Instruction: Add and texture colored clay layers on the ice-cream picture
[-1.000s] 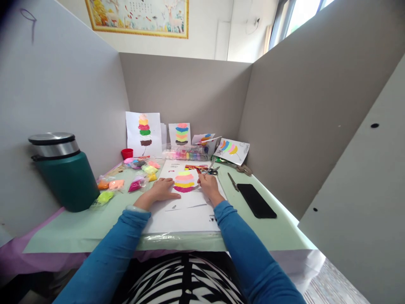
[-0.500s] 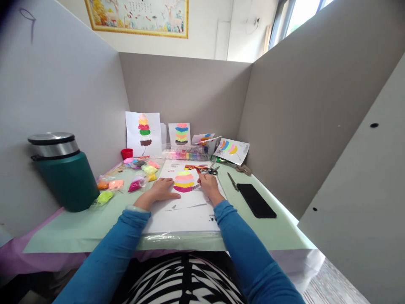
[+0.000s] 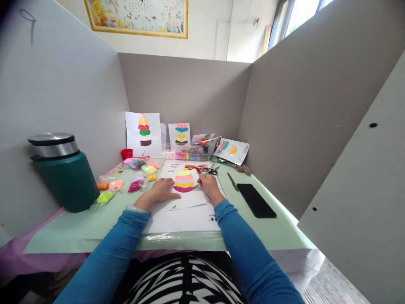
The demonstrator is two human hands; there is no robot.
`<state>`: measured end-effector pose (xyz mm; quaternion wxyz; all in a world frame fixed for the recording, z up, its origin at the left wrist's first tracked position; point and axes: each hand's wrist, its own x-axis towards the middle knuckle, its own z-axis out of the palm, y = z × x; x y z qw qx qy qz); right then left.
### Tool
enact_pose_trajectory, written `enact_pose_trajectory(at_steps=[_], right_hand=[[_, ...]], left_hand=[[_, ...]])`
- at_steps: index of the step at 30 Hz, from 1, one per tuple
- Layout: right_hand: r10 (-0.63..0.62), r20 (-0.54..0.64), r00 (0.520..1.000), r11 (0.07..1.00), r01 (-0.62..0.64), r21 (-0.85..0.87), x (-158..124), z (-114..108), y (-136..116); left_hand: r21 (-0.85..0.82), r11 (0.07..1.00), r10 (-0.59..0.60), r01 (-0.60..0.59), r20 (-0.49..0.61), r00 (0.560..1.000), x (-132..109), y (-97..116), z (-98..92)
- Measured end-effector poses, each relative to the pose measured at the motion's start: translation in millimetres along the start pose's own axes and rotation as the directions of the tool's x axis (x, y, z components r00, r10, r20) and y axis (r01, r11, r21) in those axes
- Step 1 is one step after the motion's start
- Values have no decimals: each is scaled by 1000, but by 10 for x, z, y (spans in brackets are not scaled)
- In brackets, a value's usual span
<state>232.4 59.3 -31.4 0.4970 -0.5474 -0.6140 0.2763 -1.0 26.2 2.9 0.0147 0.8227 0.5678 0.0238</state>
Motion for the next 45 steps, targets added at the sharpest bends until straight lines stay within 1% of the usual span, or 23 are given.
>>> enact_pose_trajectory(at_steps=[3,5,7,9,10,12,14,17,19,21,23,26,28,32,34,36,37,39,41,43,45], right_hand=[[26,-74,997,1000,-27,-16,23,-96,18],[23,-67,997,999,-21,28,8,-93,0],[9,-10,1000,994,-7,109,-24,-35,-32],[-21,78,997,986,8,166,-57,46,-63],[-31,123,992,986,10,165,-69,81,-74],[-33,163,986,992,12,123,-78,116,-85],[-26,120,992,999,20,49,-69,94,-80],[-20,-36,999,997,17,-73,-46,-1,-59],[-17,-120,993,995,5,-99,-40,-52,-56],[-10,-136,991,1000,7,-19,-44,-64,-68],[6,-81,997,988,6,152,-51,-45,-93],[4,20,1000,925,-12,380,-63,-9,-131],[0,38,999,893,-17,449,-70,-3,-147],[25,50,998,870,-47,491,-80,-13,-170],[29,72,997,880,-59,471,-80,-12,-179],[26,93,995,907,-63,416,-81,-7,-182],[18,82,996,925,-47,378,-84,-4,-179],[-46,27,999,963,37,267,-99,-1,-170],[-153,6,988,983,152,103,-127,0,-165],[-240,52,969,967,244,-74,-162,-2,-172],[-296,100,950,928,311,-205,-193,-4,-187]], left_hand=[[-5,1000,-3,3,4,1000,1,-4,1],[-4,1000,-3,3,1,1000,8,-7,8],[3,1000,-2,2,-3,1000,19,-9,17],[9,1000,-2,2,-3,1000,26,-9,24],[10,1000,-2,2,-3,1000,27,-9,25],[9,1000,-3,3,-5,1000,24,-7,24],[9,1000,-4,4,-6,1000,17,-5,20],[2,1000,-1,1,-4,1000,16,-9,21],[-3,1000,5,-5,-6,1000,24,-15,29],[-3,1000,7,-7,-10,1000,34,-21,40],[-2,1000,7,-7,-16,1000,40,-23,49],[-3,1000,8,-8,-22,1000,38,-23,52],[-2,1000,9,-9,-22,1000,33,-21,50],[0,1000,12,-12,-26,1000,18,-17,43],[-1,1000,17,-17,-31,999,9,-15,40],[-2,1000,20,-20,-33,999,0,-14,39],[-2,1000,22,-22,-33,999,-3,-15,39],[-3,1000,23,-23,-31,999,-8,-17,40],[-7,1000,20,-20,-33,999,-11,-19,43],[-14,1000,12,-12,-37,999,-15,-17,42],[-20,1000,7,-8,-39,999,-21,-11,38]])
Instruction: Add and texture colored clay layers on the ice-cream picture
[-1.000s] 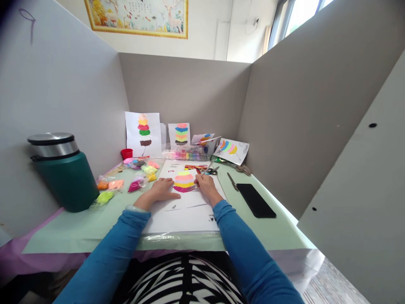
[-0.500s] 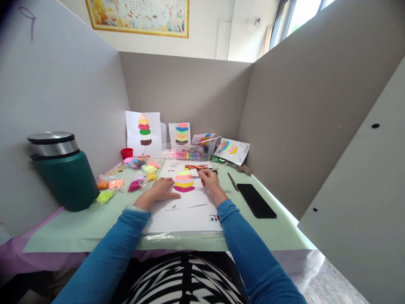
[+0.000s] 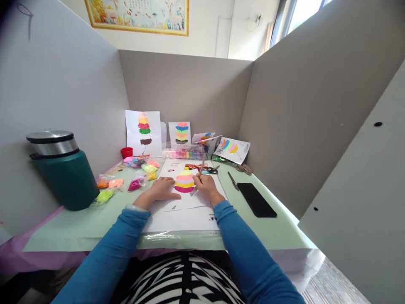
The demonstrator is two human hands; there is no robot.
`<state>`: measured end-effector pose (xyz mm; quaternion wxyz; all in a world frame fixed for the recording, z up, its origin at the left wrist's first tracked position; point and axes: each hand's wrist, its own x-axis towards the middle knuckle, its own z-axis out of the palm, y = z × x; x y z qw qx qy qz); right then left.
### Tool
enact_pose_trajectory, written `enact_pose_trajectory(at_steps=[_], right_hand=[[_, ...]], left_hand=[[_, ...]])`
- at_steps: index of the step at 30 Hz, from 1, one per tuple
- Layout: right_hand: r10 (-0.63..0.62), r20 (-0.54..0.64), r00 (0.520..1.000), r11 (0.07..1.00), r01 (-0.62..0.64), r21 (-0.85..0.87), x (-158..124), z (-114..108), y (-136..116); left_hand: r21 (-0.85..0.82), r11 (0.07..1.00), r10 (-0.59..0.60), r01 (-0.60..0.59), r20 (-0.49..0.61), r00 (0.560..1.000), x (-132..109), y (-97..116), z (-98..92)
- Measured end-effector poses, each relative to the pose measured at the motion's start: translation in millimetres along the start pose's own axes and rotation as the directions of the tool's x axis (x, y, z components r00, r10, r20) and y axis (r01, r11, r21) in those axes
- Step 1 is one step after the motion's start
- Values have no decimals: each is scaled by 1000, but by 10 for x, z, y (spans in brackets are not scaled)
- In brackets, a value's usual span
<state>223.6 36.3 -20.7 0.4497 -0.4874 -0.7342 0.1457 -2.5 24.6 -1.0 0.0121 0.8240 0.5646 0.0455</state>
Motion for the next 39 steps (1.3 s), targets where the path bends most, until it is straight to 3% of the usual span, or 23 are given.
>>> enact_pose_trajectory(at_steps=[4,9,13,23,31,39], right_hand=[[-42,37,998,997,44,-60,-18,-6,-17],[82,3,997,973,-81,218,20,13,27],[137,69,988,914,-153,375,57,48,64],[47,107,993,968,-72,240,13,65,2],[150,26,988,959,-152,238,69,87,148],[83,83,993,963,-101,250,21,76,52]], left_hand=[[-21,1000,0,0,-8,1000,-16,14,-19],[-54,998,-11,11,5,1000,-47,31,-60],[-65,998,-22,22,7,1000,-70,49,-89],[-73,997,-36,36,8,999,-68,62,-91],[-57,998,-5,7,25,1000,-39,26,-40],[-18,1000,2,-1,38,999,-14,24,-41]])
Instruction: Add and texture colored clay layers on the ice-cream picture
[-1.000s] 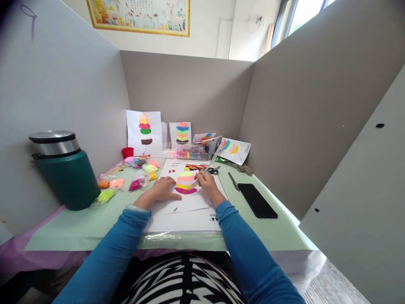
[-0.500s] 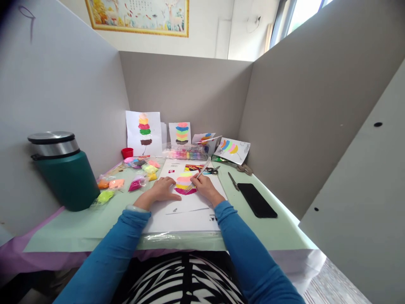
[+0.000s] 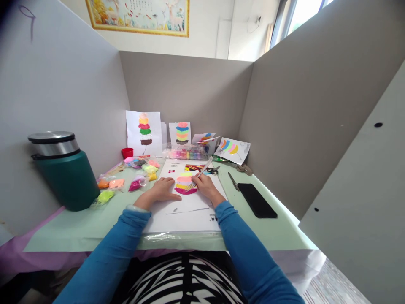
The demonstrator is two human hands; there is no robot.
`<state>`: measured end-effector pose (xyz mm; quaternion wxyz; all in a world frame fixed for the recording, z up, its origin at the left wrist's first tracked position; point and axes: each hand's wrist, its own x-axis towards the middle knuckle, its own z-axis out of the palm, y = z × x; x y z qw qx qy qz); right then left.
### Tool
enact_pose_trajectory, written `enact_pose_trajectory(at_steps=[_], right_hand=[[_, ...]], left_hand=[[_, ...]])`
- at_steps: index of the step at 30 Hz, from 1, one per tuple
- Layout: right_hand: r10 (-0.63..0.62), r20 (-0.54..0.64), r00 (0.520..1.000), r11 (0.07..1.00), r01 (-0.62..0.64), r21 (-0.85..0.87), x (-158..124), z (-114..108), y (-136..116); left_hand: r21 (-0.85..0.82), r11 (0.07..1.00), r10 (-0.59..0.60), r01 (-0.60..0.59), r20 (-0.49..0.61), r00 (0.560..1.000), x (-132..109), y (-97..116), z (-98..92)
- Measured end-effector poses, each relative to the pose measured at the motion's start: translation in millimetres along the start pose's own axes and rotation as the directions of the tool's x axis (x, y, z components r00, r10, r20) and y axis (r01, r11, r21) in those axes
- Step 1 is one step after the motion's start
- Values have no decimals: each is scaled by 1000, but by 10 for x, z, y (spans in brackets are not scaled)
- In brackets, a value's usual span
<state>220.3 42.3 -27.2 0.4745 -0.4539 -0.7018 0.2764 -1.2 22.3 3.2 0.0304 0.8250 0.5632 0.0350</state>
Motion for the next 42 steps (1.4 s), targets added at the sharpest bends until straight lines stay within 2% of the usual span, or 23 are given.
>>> enact_pose_trajectory(at_steps=[6,13,19,26,34,39,42], right_hand=[[-27,77,997,994,35,-102,-33,-17,-111],[-34,44,998,939,47,-342,-6,-32,-69],[-13,-67,998,968,-5,-251,8,-15,3],[-41,-11,999,957,37,-289,20,64,-27],[57,-25,998,882,-63,-467,108,98,-20],[128,-104,986,819,-165,-550,138,60,-32],[124,-161,979,805,-194,-560,144,38,-15]], left_hand=[[10,1000,-4,4,-2,1000,5,4,6],[19,1000,-11,11,1,1000,-4,15,-11],[17,1000,-14,14,-6,1000,1,14,-3],[20,1000,-16,16,8,1000,-6,28,-20],[21,1000,-20,20,8,1000,-11,42,-32],[31,999,-28,28,17,999,0,39,-28],[29,999,-20,19,19,1000,0,40,-33]])
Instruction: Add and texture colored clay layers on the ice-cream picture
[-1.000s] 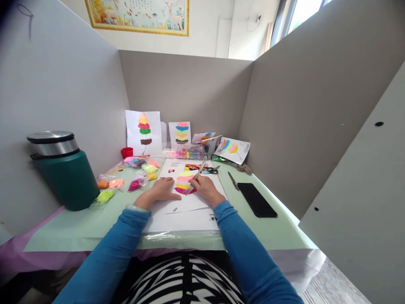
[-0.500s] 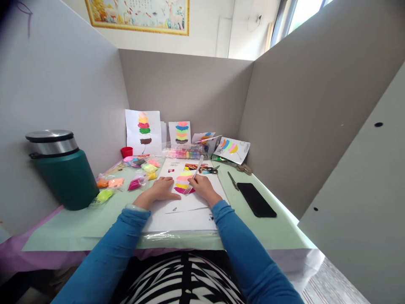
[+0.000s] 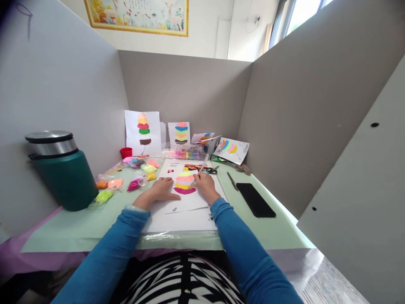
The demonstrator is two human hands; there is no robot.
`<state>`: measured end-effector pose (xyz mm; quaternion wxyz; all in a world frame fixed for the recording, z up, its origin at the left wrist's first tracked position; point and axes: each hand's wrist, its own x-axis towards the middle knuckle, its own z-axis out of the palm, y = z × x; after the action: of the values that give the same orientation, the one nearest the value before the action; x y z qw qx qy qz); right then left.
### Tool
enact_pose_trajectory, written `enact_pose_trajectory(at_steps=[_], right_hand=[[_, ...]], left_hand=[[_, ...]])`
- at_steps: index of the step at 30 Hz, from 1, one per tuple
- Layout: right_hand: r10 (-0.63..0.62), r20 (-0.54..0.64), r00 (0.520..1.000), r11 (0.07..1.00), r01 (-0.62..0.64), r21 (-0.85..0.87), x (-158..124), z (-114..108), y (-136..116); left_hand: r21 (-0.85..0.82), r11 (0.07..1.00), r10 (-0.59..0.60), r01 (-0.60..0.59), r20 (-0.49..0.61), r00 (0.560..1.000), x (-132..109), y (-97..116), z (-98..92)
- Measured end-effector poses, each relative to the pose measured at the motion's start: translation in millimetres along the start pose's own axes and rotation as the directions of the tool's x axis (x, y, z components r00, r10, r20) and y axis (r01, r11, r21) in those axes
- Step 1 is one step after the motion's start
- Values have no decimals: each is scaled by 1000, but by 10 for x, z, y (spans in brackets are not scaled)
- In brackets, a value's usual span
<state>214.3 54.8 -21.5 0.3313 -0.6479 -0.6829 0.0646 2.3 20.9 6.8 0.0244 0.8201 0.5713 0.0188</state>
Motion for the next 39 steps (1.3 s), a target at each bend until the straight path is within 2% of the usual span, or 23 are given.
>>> enact_pose_trajectory(at_steps=[4,8,11,16,23,27,33,39], right_hand=[[-20,-31,999,996,22,84,-26,7,-7],[-116,31,993,977,108,185,-91,21,-68],[-143,56,988,973,130,191,-120,34,-101],[-106,42,993,987,101,122,-92,51,-98],[-19,-63,998,1000,20,6,-23,46,-24],[0,-111,994,999,6,49,-34,39,-26],[-147,-14,989,960,147,237,-112,62,-97],[-130,-4,991,974,129,188,-86,88,-69]], left_hand=[[2,1000,-2,2,2,1000,-6,7,-7],[5,1000,-3,3,0,1000,-13,13,-11],[3,1000,-2,2,2,1000,-12,11,-8],[5,1000,-2,2,-7,1000,1,-1,8],[-2,1000,0,0,-14,1000,4,-8,15],[2,1000,2,-2,-14,1000,10,-11,21],[5,1000,-3,3,-13,1000,-5,3,4],[4,1000,-6,6,-13,1000,-10,6,-1]])
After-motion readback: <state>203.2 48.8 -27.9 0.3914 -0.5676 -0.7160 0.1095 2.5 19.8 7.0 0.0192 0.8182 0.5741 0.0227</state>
